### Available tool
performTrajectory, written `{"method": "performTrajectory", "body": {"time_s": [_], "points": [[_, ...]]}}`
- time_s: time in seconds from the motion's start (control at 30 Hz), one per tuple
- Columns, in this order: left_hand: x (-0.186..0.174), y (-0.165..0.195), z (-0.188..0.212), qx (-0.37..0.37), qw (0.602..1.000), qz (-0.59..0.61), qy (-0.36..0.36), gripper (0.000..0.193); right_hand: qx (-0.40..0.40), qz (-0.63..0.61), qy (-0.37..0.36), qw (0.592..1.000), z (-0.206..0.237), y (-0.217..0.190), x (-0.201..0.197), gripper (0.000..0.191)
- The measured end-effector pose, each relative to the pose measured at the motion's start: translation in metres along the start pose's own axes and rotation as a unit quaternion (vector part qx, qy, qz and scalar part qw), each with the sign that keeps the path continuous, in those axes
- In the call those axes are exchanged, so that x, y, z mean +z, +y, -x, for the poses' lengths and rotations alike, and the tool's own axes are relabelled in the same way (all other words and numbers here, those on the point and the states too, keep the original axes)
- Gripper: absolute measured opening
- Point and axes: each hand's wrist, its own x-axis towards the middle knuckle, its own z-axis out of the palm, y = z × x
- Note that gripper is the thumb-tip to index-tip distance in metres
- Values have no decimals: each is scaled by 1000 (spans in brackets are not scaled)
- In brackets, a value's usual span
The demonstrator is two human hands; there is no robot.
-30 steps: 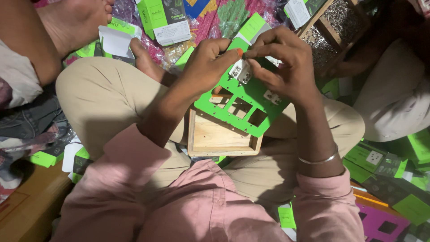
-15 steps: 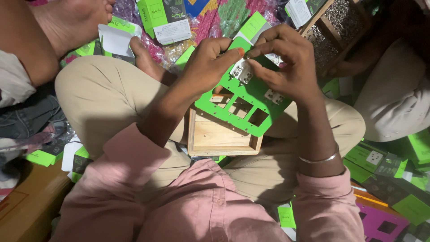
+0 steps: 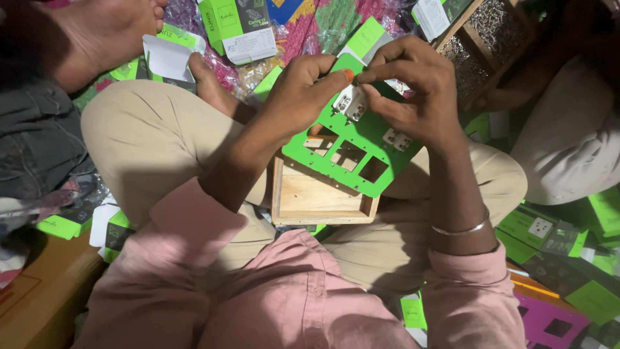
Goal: The person sits on the floor and assembles white electrical switches onto a green plastic mounting board. They pick up screws from a wooden box, insert them into the switch terminals, and tighten them by hand. The person repeats this process for multiple switches on the board.
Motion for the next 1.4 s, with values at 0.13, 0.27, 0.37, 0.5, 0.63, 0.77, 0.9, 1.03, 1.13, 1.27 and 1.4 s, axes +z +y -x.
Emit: {"method": "performTrajectory", "body": {"time_s": [0.13, 0.27, 0.37, 0.5, 0.63, 0.77, 0.9, 1.03, 1.13, 1.27, 1.4], "points": [[0, 0, 0, 3, 1000, 3, 0, 26, -4, 24, 2, 1000, 1, 3, 0, 14], [-1, 0, 1, 6, 1000, -6, 2, 27, -6, 30, 1, 1000, 1, 5, 0, 15], [0, 0, 1, 5, 1000, -4, 2, 27, -6, 17, -1, 1000, 0, 6, -1, 16], [0, -2, 0, 8, 1000, 1, -3, 27, -1, -13, -8, 1000, -2, 4, -2, 15], [1, -3, 0, 4, 1000, 13, -5, 28, 49, -99, 0, 994, -2, 0, -2, 14], [0, -3, 1, 10, 1000, 9, -6, 27, -5, 0, -8, 1000, -2, -2, -2, 18], [0, -2, 0, 1, 1000, -5, 4, 27, -3, -11, -2, 1000, -4, -1, -1, 17], [1, 0, 1, -2, 1000, 0, 5, 27, 41, -71, 3, 997, -3, -1, -1, 19], [0, 1, 1, 3, 1000, -5, 1, 27, 14, -33, -7, 999, -3, 2, -2, 18], [1, 0, 1, -5, 1000, -7, 7, 26, -17, -32, -6, 999, -2, 9, -3, 19], [0, -2, -1, 5, 1000, -4, 5, 26, -14, -20, -16, 1000, 0, 9, -4, 24]]}}
